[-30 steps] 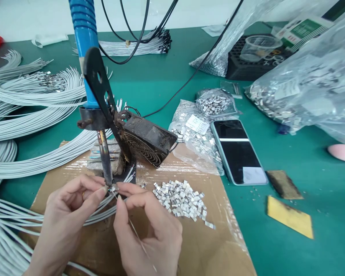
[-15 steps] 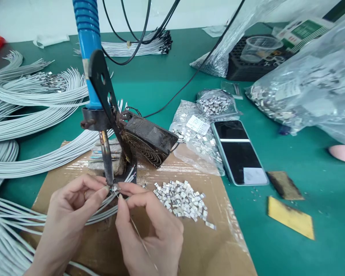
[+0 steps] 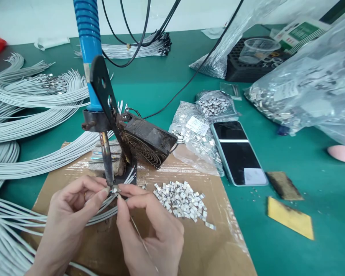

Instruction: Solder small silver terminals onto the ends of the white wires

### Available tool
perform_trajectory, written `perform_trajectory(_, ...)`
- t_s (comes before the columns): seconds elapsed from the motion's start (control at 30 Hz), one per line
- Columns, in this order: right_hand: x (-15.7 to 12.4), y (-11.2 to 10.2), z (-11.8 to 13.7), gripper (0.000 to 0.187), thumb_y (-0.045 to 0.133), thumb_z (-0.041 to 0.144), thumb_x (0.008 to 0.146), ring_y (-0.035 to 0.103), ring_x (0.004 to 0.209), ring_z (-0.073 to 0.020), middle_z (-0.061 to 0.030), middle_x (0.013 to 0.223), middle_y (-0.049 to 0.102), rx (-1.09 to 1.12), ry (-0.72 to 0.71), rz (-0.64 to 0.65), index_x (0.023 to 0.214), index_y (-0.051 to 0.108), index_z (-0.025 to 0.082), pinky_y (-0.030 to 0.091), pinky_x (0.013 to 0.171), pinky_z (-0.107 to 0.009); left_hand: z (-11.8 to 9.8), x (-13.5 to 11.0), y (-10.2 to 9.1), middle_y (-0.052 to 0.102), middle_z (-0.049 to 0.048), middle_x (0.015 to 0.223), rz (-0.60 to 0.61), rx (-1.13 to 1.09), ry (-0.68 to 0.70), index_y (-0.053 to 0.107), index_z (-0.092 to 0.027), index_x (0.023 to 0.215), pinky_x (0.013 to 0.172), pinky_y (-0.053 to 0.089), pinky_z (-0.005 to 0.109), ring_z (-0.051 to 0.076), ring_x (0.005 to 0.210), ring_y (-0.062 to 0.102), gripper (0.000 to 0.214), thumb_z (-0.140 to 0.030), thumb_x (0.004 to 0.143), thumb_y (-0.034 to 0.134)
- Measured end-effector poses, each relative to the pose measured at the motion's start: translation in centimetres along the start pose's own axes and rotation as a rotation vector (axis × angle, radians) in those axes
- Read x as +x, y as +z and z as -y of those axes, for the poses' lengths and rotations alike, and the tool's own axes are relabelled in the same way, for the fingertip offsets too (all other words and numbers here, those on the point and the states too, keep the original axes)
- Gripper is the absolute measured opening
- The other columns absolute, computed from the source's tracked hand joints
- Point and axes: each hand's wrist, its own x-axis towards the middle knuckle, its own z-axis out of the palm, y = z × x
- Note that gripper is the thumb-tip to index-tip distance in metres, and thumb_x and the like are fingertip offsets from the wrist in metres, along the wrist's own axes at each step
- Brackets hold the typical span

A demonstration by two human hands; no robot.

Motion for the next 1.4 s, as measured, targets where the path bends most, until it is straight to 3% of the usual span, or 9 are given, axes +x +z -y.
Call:
perform_trajectory(0.77, 0.1, 0.0, -0.6, 0.019, 0.076, 0.017, 0.091, 0.077, 0.079, -0.007, 0.0079, 0.093, 0.083, -0.035, -0.078, 0.02, 0.076, 0.07, 0.027, 0.058, 0.079, -0.013, 0.0, -0.1, 0.1, 0.077, -0.0005, 0.078, -0.015, -0.008, -0.011, 0.074, -0.019, 0.063, 0.062, 0.053, 0.013, 0.009, 0.067, 0.07, 0.015, -0.011, 0.074, 0.08)
perform_trajectory(1.03, 0.0, 0.0, -0.5, 0.017, 0.078, 0.018, 0.09, 0.077, 0.079, -0.0122, 0.0028, 0.094, 0.084, 0.006, -0.038, 0.005, 0.076, 0.072, 0.026, 0.06, 0.08, -0.02, 0.4, -0.2, -0.2, 0.077, -0.0004, 0.085, 0.034, -0.031, -0.027, 0.075, -0.02, 0.07, 0.067, 0.054, 0.013, 0.009, 0.072, 0.072, 0.017, -0.011, 0.084, 0.078)
perform_trajectory(1.23, -0.2, 0.0, -0.5, 0.019, 0.076, 0.021, 0.092, 0.077, 0.078, -0.0133, 0.0014, 0.093, 0.083, -0.025, -0.033, 0.014, 0.074, 0.07, 0.025, 0.06, 0.078, -0.022, -0.1, -0.1, 0.2, 0.075, 0.0008, 0.079, 0.005, -0.05, -0.046, 0.073, -0.018, 0.066, 0.063, 0.053, 0.014, 0.01, 0.068, 0.07, 0.016, -0.013, 0.078, 0.081)
perform_trajectory(1.4, 0.2, -1.3, -0.9, 0.015, 0.073, 0.023, 0.094, 0.078, 0.081, -0.015, -0.0004, 0.09, 0.081, -0.017, -0.002, -0.029, 0.08, 0.068, 0.024, 0.061, 0.076, -0.022, 0.1, -2.3, 0.3, 0.076, 0.0028, 0.084, 0.069, -0.011, -0.164, 0.073, -0.018, 0.069, 0.059, 0.047, 0.014, 0.009, 0.064, 0.063, 0.019, -0.024, 0.086, 0.078)
